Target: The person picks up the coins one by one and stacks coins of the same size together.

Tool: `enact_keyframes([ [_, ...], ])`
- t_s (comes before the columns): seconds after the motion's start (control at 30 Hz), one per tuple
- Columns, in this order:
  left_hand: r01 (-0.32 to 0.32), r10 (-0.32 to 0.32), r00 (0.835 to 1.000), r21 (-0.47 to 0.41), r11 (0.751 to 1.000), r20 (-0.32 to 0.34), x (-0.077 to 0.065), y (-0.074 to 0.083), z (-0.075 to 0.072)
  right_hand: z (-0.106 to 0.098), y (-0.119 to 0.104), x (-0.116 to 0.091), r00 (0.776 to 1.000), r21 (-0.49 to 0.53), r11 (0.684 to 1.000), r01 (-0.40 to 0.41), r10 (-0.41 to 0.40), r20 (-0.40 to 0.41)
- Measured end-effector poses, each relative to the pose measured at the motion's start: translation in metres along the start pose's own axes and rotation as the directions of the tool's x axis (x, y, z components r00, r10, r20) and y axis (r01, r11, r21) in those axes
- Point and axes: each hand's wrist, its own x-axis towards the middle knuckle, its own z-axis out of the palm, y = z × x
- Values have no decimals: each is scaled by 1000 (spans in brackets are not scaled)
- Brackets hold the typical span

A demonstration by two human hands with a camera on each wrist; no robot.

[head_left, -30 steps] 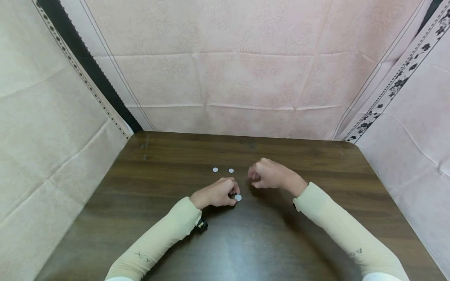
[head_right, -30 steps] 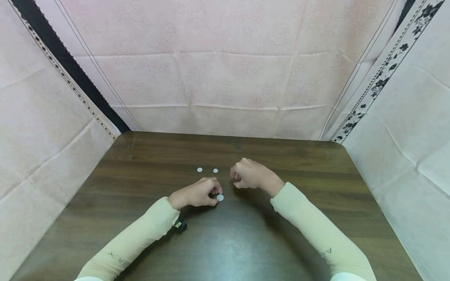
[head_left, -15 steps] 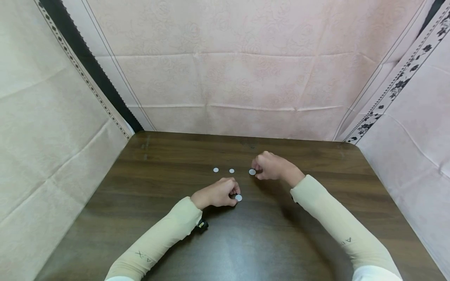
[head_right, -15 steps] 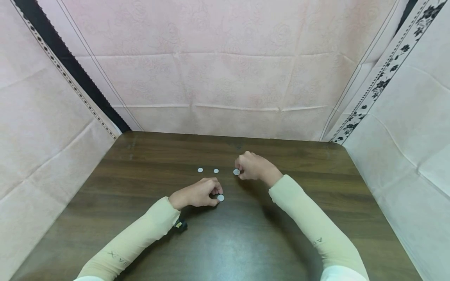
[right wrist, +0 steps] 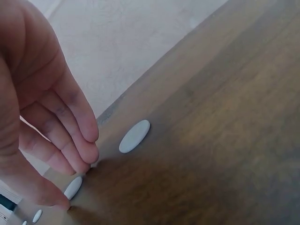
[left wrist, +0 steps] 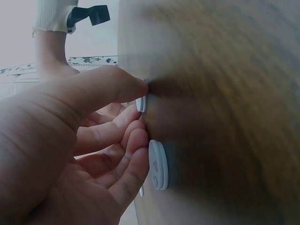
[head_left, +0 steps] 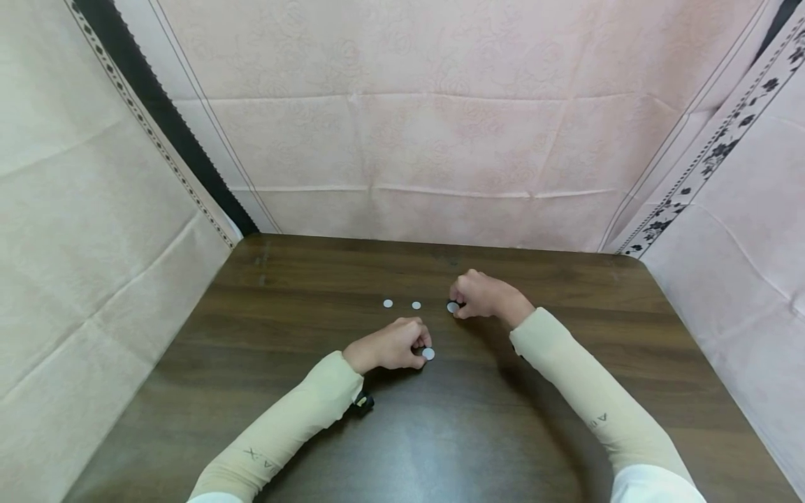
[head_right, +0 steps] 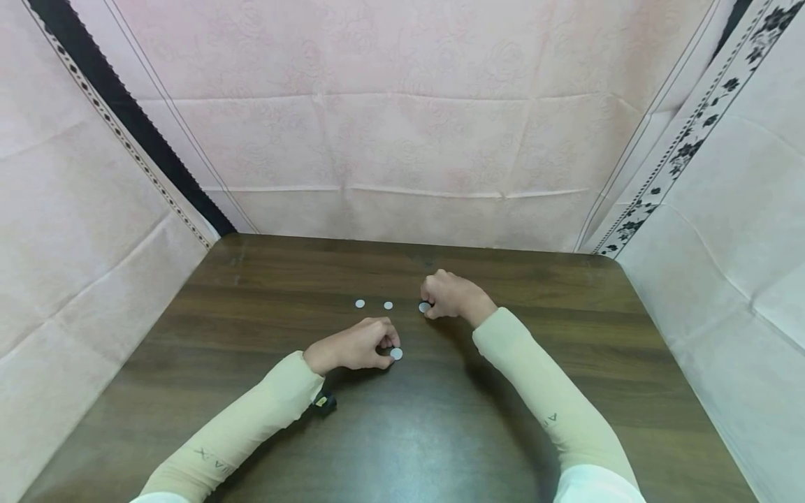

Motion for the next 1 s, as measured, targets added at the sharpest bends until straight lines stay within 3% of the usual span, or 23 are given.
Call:
enact_keyframes([
  [0.47, 5, -5, 1000, 0, 1000, 4, 0, -1, 1, -12, -5, 14, 991, -4, 1000, 17, -17, 130],
  [1.0, 13, -13, 1000, -11, 1000, 15, 0, -1, -1, -4, -8, 17, 996, -79, 997, -18, 26, 91],
])
